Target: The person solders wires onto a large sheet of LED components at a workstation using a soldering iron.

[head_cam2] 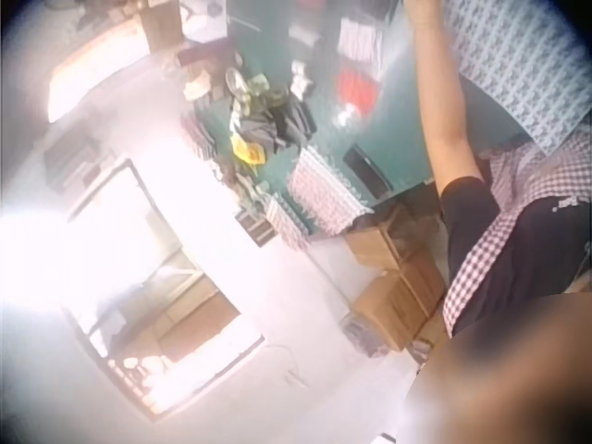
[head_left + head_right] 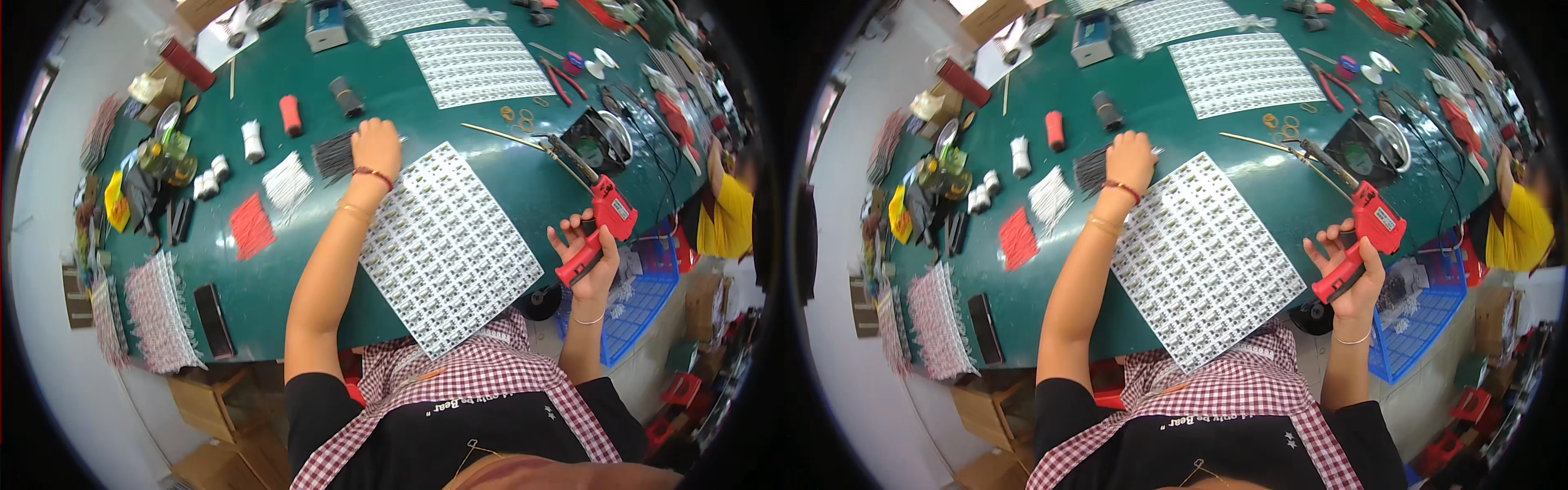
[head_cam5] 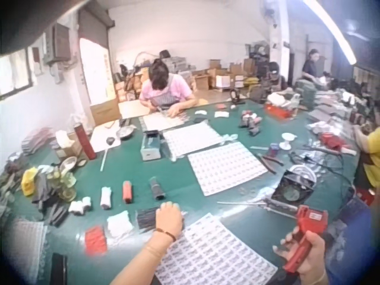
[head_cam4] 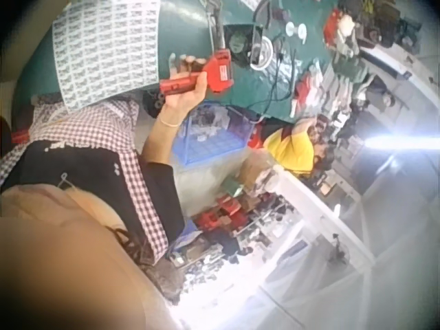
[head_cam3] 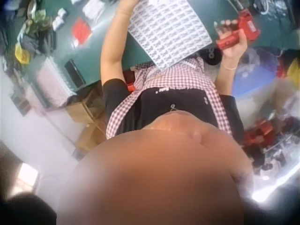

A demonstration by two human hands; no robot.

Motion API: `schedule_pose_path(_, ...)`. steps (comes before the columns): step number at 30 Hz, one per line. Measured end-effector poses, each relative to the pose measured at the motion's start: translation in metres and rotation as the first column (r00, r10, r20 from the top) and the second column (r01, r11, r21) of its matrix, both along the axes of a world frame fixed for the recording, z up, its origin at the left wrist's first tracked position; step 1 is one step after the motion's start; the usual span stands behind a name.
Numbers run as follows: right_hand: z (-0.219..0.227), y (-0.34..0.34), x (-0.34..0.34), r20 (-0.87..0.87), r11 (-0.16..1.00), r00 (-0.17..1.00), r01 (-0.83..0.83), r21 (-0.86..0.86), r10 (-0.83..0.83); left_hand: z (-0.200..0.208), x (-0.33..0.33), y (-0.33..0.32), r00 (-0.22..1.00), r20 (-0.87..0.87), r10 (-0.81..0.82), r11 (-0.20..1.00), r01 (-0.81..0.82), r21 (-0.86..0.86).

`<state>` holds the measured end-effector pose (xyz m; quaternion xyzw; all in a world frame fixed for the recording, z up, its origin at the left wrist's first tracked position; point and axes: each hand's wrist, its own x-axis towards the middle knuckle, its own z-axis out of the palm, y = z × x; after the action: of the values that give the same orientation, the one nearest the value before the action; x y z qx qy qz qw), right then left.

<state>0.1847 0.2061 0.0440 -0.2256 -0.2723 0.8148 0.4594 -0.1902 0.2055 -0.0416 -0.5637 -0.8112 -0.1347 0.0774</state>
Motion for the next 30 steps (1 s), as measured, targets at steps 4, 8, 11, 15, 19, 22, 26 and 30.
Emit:
schedule_pose_path(4,0.001,0.002,0.022,0.021,0.996,0.997,0.067,0.053,-0.069,0.001,0.001,-0.007,0.995,0.055,-0.079,0.997,0.079,0.003)
schedule_pose_path(8,0.005,0.013,0.038,-0.028,0.991,0.993,0.112,0.066,-0.11,0.005,0.006,-0.012,0.992,0.107,-0.07,0.998,0.069,0.008)
schedule_pose_path(11,0.012,0.025,0.053,-0.098,0.969,0.97,0.229,0.096,-0.22,0.017,0.003,-0.015,0.995,0.076,-0.066,0.998,0.065,0.015)
schedule_pose_path(15,0.029,0.061,0.111,-0.118,0.925,0.954,0.296,0.237,-0.275,0.045,-0.047,-0.013,0.999,-0.037,-0.009,0.987,0.015,0.161)
schedule_pose_path(19,0.016,0.113,0.169,0.015,0.892,0.902,0.425,0.158,-0.432,0.064,-0.166,-0.043,0.898,-0.156,0.412,0.892,-0.361,0.272)
schedule_pose_path(22,-0.009,0.169,0.197,0.051,0.887,0.888,0.459,-0.049,-0.457,0.044,-0.254,-0.087,0.629,-0.156,0.761,0.647,-0.753,0.118)
schedule_pose_path(26,-0.041,0.239,0.209,0.074,0.919,0.927,0.373,-0.129,-0.367,0.012,-0.314,-0.131,0.655,-0.129,0.745,0.641,-0.756,-0.132)
schedule_pose_path(30,-0.053,0.302,0.196,0.124,0.915,0.923,0.379,-0.136,-0.364,0.006,-0.304,-0.139,0.8,0.005,0.6,0.743,-0.555,-0.374)
